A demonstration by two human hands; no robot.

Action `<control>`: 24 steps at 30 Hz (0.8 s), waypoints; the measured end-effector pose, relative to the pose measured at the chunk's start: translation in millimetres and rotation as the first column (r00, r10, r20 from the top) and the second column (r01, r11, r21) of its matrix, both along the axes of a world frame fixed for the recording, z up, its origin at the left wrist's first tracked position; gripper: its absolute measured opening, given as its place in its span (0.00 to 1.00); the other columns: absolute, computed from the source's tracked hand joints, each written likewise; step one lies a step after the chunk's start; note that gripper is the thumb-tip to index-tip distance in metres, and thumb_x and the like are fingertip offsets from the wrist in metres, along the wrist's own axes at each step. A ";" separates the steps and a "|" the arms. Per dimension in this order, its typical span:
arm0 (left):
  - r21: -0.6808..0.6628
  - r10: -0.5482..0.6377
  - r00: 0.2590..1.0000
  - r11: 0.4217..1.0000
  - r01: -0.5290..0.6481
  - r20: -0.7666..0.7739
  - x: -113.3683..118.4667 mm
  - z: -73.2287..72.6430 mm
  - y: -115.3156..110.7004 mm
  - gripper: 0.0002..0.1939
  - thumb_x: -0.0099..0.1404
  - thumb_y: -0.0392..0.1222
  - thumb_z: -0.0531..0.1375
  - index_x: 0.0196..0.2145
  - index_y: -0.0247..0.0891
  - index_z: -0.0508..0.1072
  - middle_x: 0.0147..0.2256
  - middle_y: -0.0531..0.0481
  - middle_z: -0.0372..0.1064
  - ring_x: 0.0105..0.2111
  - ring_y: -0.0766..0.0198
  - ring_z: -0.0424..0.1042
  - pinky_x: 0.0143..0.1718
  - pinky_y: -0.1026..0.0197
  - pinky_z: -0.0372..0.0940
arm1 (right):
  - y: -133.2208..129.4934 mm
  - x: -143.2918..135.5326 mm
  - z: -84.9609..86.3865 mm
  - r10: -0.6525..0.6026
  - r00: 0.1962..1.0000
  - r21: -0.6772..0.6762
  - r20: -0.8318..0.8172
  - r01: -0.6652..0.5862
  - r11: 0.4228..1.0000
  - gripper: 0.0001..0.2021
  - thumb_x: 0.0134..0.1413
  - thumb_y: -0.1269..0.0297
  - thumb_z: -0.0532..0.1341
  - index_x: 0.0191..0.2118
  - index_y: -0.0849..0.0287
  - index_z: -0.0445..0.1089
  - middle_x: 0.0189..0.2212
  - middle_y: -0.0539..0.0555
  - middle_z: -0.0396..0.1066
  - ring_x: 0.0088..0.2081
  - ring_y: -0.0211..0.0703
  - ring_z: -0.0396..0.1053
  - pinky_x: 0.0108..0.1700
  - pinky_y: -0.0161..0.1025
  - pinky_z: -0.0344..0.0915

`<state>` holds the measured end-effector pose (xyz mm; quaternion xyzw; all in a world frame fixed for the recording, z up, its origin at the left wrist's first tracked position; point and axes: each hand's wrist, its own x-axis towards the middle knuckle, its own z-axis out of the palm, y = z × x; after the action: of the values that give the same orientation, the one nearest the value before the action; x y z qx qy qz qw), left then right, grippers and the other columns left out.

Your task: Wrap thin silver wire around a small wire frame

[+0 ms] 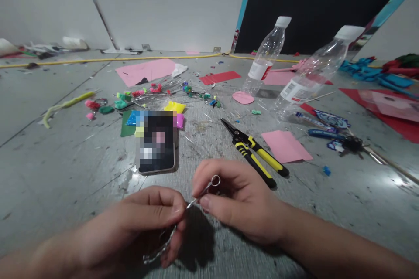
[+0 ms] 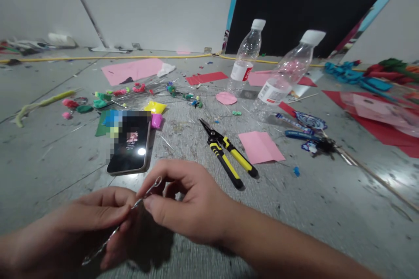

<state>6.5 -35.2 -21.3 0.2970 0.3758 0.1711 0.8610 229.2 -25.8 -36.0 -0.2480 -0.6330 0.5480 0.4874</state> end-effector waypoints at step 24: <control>0.709 -0.011 0.909 0.623 0.332 -0.417 -0.7 12.8 11.2 0.11 0.71 0.50 0.63 0.37 0.40 0.75 0.32 0.52 0.67 0.33 0.60 0.65 0.34 0.57 0.64 | -5.9 -9.7 3.6 -0.018 0.992 -0.146 0.126 0.037 0.989 0.06 0.51 0.71 0.63 0.37 0.56 0.70 0.28 0.46 0.68 0.28 0.36 0.64 0.31 0.35 0.62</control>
<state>5.8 -24.0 -8.4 0.6951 0.3930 0.1696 0.5776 219.5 -31.6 -32.4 -0.3257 -0.6163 0.5701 0.4348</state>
